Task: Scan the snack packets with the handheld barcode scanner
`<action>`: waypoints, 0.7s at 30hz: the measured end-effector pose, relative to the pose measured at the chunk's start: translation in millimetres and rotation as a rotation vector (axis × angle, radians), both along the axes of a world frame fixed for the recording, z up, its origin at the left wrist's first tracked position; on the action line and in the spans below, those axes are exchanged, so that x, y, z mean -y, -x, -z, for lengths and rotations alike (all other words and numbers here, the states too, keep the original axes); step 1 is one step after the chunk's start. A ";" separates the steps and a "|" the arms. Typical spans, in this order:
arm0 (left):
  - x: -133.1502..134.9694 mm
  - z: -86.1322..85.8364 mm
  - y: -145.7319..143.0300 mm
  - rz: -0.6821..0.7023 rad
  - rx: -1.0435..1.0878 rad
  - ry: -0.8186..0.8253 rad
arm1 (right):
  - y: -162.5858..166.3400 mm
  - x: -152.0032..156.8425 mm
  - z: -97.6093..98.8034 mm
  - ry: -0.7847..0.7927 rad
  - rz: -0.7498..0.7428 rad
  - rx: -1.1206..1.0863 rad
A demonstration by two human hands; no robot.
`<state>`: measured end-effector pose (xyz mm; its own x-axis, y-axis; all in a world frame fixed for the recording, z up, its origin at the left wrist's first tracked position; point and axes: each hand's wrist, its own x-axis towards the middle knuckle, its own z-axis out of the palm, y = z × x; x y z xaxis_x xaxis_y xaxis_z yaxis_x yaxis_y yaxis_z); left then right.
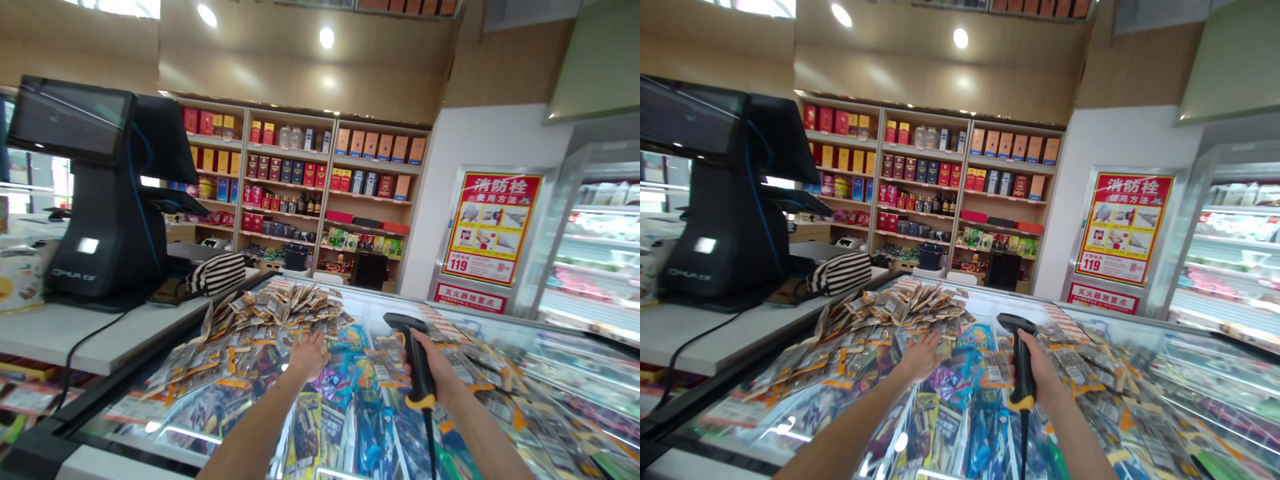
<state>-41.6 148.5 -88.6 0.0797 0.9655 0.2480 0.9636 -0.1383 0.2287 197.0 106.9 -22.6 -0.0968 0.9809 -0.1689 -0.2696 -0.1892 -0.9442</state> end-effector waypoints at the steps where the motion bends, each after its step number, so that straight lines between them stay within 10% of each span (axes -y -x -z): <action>1: 1.3 -0.5 -0.7 0.000 0.000 0.004 | 0.7 0.3 -0.7 0.001 0.002 0.002; 11: 38.0 -10.6 18.1 -0.140 0.041 0.003 | 23.5 6.7 -1.2 0.026 -0.090 -0.029; 21: 7.8 -7.3 21.6 -0.275 0.401 0.293 | 17.7 12.1 -2.7 -0.010 -0.109 -0.036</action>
<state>-63.2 140.7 -81.3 -0.2294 0.9705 -0.0742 0.7853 0.2296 0.5750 179.4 94.8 -20.0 -0.2085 0.9658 -0.1539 -0.2822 -0.2101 -0.9361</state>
